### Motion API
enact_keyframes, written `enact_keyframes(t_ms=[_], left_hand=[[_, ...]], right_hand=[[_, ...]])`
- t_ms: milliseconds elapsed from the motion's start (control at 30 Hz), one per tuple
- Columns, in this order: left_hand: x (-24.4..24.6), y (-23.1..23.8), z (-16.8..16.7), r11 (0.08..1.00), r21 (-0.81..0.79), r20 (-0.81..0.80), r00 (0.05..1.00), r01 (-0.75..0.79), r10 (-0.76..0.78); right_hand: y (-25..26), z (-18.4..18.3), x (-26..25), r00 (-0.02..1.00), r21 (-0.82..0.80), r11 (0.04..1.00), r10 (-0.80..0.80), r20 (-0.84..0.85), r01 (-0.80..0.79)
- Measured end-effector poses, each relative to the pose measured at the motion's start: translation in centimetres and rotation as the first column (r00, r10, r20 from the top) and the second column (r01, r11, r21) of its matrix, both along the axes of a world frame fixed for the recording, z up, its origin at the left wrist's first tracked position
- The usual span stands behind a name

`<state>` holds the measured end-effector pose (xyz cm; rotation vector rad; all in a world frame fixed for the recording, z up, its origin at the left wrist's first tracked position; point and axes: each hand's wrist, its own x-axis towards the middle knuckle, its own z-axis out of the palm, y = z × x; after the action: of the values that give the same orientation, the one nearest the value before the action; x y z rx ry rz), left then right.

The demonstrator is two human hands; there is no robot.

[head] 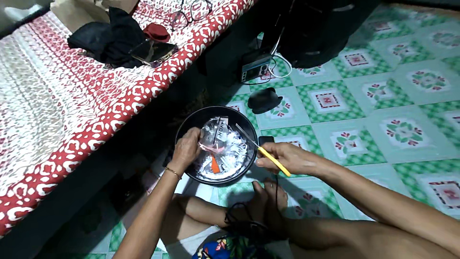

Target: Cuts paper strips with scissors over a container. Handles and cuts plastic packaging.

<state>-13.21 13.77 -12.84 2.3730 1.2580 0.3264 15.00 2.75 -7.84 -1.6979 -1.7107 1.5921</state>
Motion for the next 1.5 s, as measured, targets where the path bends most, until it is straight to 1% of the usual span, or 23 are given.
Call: enact_keyframes(t_ms=[33, 67, 100, 167, 200, 233, 300, 367, 467, 600, 667, 767, 900, 967, 1067, 1133, 1200, 1267, 1333, 1400, 1500], left_hand=[[-0.1, -0.2, -0.1, 0.999, -0.040, 0.010, 1.000, -0.001, 0.001], [-0.3, -0.4, -0.2, 0.999, -0.046, 0.055, 0.998, -0.012, 0.014], [-0.3, -0.7, -0.3, 0.999, -0.030, 0.134, 0.990, -0.034, 0.038], [-0.1, -1.4, -0.8, 0.995, 0.051, 0.324, 0.943, -0.090, 0.069], [0.1, -1.7, -1.2, 0.989, 0.100, 0.394, 0.917, -0.113, 0.065], [0.2, -2.0, -1.4, 0.983, 0.138, 0.434, 0.899, -0.123, 0.052], [0.3, -2.6, -1.8, 0.963, 0.236, 0.462, 0.887, -0.129, 0.006], [0.2, -2.8, -2.2, 0.936, 0.321, 0.472, 0.881, -0.144, -0.027], [0.2, -2.8, -2.6, 0.899, 0.409, 0.494, 0.866, -0.154, -0.076], [0.0, -2.7, -3.0, 0.881, 0.470, 0.478, 0.853, -0.047, -0.210], [0.0, -2.7, -3.0, 0.883, 0.468, 0.471, 0.852, -0.023, -0.227], [-0.1, -2.7, -2.8, 0.888, 0.459, 0.467, 0.860, -0.035, -0.207], [0.0, -2.7, -2.8, 0.881, 0.470, 0.462, 0.867, -0.058, -0.189], [0.0, -2.7, -2.9, 0.896, 0.442, 0.472, 0.862, -0.050, -0.185], [-0.4, -2.7, -2.9, 0.947, 0.319, 0.475, 0.859, 0.031, -0.188], [-0.3, -2.9, -2.6, 0.962, 0.272, 0.469, 0.868, 0.036, -0.165], [-0.2, -3.0, -2.6, 0.955, 0.295, 0.473, 0.872, -0.022, -0.126], [-0.2, -2.9, -2.8, 0.926, 0.366, 0.487, 0.867, -0.089, -0.109], [-0.2, -2.9, -3.1, 0.881, 0.458, 0.478, 0.869, -0.120, -0.131], [-0.1, -3.2, -3.3, 0.821, 0.556, 0.439, 0.884, -0.127, -0.160], [0.0, -3.4, -3.4, 0.733, 0.662, 0.373, 0.916, -0.153, -0.146]], right_hand=[[0.0, -0.2, 0.1, 1.000, -0.005, 1.000, 0.011, 0.019, -0.011], [0.0, -0.2, 0.1, 0.999, -0.023, 1.000, 0.019, 0.038, -0.018], [0.1, -0.1, 0.1, 0.998, -0.054, 0.998, 0.029, 0.057, -0.026], [0.3, 0.2, -0.1, 0.996, -0.108, 0.993, 0.050, 0.072, -0.043], [0.4, 0.3, -0.3, 0.996, -0.131, 0.990, 0.059, 0.069, -0.050], [0.5, 0.4, -0.4, 0.996, -0.149, 0.987, 0.065, 0.059, -0.055], [0.5, 0.4, -0.6, 0.997, -0.167, 0.984, 0.068, 0.040, -0.061], [0.6, 0.3, -0.7, 0.997, -0.156, 0.986, 0.068, 0.035, -0.062], [0.8, 0.0, -0.8, 0.997, -0.121, 0.991, 0.061, 0.051, -0.055], [1.0, -0.6, -1.0, 0.996, -0.065, 0.997, 0.049, 0.079, -0.044], [0.9, -0.8, -1.0, 0.999, -0.028, 1.000, 0.009, 0.050, -0.008], [0.9, -0.3, -1.2, 0.997, -0.041, 0.997, -0.071, -0.021, 0.071], [0.7, -0.3, -0.9, 0.992, 0.002, 0.994, -0.106, -0.065, 0.106], [0.6, -0.5, -0.8, 0.993, 0.043, 0.994, -0.102, -0.053, 0.105], [0.6, -0.7, -0.5, 0.997, 0.069, 0.995, -0.078, -0.009, 0.078], [0.7, -0.2, -0.1, 0.999, 0.010, 1.000, -0.015, 0.041, 0.015], [0.7, 0.2, 0.1, 0.998, -0.058, 0.997, 0.047, 0.037, -0.045], [0.5, 0.7, -0.1, 0.998, -0.135, 0.989, 0.063, -0.012, -0.064], [0.4, 0.9, -0.4, 0.997, -0.159, 0.986, 0.050, -0.065, -0.060], [0.3, 0.9, -0.7, 0.993, -0.164, 0.986, 0.007, -0.119, -0.026], [0.3, 0.9, -0.8, 0.983, -0.199, 0.980, -0.040, -0.180, 0.004]])
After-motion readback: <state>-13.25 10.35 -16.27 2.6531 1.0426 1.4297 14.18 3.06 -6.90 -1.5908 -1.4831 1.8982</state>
